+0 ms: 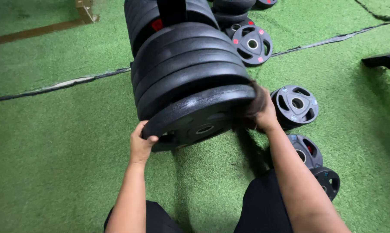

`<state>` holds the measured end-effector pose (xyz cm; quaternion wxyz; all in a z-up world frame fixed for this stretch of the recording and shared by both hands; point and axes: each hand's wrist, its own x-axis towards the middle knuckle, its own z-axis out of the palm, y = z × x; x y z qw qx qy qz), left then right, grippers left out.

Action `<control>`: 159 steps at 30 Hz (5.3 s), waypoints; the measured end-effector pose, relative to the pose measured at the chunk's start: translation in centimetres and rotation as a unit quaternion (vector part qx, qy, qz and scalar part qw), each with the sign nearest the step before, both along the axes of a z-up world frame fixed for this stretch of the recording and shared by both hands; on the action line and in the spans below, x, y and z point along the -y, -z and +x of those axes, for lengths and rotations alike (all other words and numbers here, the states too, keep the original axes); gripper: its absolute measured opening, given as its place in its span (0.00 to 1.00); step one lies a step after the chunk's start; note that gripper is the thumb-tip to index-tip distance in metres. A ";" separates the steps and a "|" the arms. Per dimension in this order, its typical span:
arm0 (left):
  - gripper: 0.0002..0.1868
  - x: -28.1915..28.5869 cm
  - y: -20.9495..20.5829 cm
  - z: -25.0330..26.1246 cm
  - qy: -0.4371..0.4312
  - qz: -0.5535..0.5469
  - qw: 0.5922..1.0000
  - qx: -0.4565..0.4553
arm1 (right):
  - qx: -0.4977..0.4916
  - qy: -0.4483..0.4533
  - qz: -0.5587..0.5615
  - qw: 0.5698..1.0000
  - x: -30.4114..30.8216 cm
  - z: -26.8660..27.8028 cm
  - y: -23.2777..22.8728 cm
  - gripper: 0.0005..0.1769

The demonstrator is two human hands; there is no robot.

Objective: Cleaning and disinfecting weight plates in a gym setting using a spray bottle and a cloth.

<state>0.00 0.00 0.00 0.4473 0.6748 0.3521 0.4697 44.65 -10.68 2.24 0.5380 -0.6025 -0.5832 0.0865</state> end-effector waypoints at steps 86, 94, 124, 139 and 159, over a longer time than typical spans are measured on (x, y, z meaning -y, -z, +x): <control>0.09 3.6 -7.7 -4.3 -0.122 0.172 0.925 -0.317 | 0.096 -0.002 -0.015 0.995 3.4 -25.6 -4.3 0.28; 0.12 3.8 -9.5 -3.6 -0.028 0.115 0.954 -0.274 | 0.000 0.012 -0.050 0.999 3.3 -19.8 -0.6 0.29; 0.21 5.0 -5.7 -4.8 0.020 -0.035 0.981 -0.188 | 0.132 0.104 0.002 0.986 3.3 -27.0 -5.4 0.15; 0.19 3.5 -2.9 -4.2 -0.147 0.017 0.955 -0.256 | 0.353 -0.067 -0.080 0.930 6.7 -26.6 13.1 0.30; 0.18 4.0 -6.1 -2.2 -0.125 0.003 0.962 -0.244 | 0.295 -0.027 -0.148 0.944 6.0 -29.4 4.7 0.24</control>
